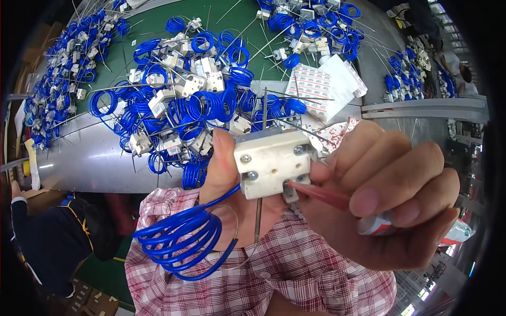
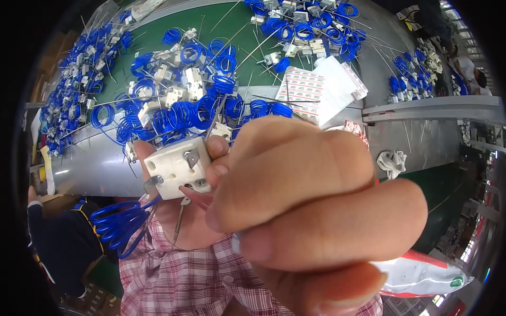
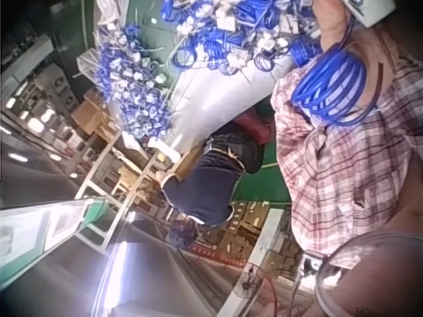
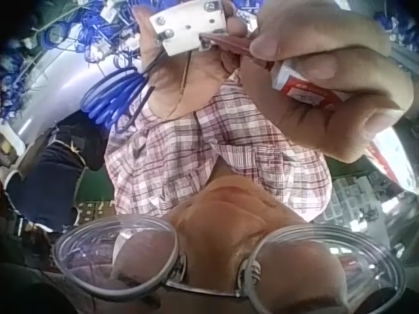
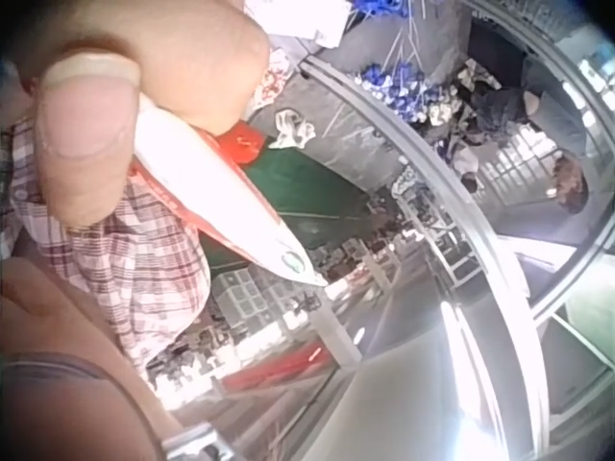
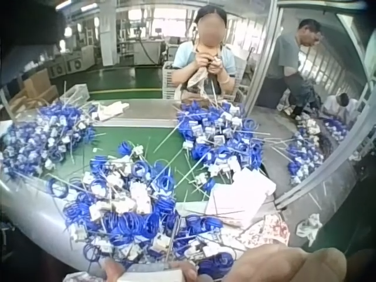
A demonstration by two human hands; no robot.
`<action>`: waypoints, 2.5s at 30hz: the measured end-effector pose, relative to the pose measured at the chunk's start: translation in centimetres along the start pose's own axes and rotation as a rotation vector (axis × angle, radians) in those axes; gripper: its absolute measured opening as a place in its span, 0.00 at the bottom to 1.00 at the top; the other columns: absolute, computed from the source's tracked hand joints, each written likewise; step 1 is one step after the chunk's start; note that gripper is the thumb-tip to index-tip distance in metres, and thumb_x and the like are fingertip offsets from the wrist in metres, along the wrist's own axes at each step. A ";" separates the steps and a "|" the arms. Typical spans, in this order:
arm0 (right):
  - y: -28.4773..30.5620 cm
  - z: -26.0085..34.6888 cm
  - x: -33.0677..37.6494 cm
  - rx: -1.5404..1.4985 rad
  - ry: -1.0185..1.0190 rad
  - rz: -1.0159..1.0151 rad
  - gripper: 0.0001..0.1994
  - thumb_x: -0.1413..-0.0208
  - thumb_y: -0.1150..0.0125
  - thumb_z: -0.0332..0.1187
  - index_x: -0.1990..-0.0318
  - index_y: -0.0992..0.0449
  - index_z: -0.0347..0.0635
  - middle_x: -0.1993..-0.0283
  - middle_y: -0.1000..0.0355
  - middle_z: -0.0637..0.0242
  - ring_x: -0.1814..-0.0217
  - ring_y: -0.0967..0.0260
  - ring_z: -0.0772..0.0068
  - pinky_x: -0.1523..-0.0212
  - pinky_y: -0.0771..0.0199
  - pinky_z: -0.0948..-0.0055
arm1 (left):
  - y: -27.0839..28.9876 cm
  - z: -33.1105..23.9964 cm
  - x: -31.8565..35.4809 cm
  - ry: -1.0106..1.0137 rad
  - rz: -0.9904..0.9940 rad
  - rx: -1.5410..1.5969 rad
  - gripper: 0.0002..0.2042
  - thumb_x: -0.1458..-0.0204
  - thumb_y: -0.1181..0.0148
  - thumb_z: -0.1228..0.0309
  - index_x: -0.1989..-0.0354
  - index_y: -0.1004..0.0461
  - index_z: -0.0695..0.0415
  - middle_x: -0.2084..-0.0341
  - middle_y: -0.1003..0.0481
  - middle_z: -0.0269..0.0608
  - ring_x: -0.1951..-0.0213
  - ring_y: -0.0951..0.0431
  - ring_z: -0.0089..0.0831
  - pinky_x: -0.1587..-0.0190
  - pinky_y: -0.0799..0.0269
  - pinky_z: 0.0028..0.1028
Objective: Apply adhesive to small electrical switches and assemble them on a production line.
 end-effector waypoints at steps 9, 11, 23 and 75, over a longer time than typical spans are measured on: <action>-1.5 -1.0 -0.7 -0.123 0.079 -0.289 0.15 0.44 0.64 0.40 0.79 0.41 0.44 0.80 0.42 0.68 0.84 0.55 0.81 0.82 0.54 0.81 | -1.2 -2.6 1.1 0.015 -0.110 -0.299 0.34 0.54 0.55 0.41 0.52 0.39 0.63 0.67 0.33 0.42 0.63 0.38 0.30 0.64 0.41 0.27; -1.4 -1.2 -1.5 -0.229 -0.002 -0.308 0.14 0.45 0.60 0.38 0.80 0.40 0.43 0.81 0.43 0.68 0.84 0.57 0.80 0.81 0.55 0.79 | -1.5 -6.0 2.9 -0.127 0.067 -0.193 0.29 0.53 0.52 0.46 0.55 0.38 0.61 0.69 0.34 0.39 0.64 0.39 0.29 0.64 0.41 0.25; 7.6 -2.5 -0.9 0.056 -0.113 -0.606 0.13 0.44 0.61 0.35 0.78 0.42 0.40 0.82 0.45 0.64 0.85 0.53 0.77 0.85 0.49 0.81 | 2.3 -48.2 23.3 -1.093 -0.581 -1.083 0.10 0.47 0.52 0.67 0.63 0.33 0.61 0.69 0.28 0.44 0.68 0.28 0.29 0.63 0.31 0.24; 14.9 -8.5 1.4 -1.015 -0.804 -1.092 0.06 0.49 0.48 0.32 0.73 0.33 0.41 0.78 0.40 0.72 0.80 0.47 0.82 0.78 0.44 0.83 | -9.5 -31.5 -17.2 -0.132 0.027 -3.058 0.13 0.59 0.43 0.76 0.63 0.33 0.58 0.62 0.37 0.43 0.63 0.30 0.35 0.64 0.31 0.25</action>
Point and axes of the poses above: each hand's wrist, its own x-axis away from the middle knuckle, its own y-axis out of the back of the hand, z = x × y, the point moved 1 cm from there along -x, towards the middle knuckle
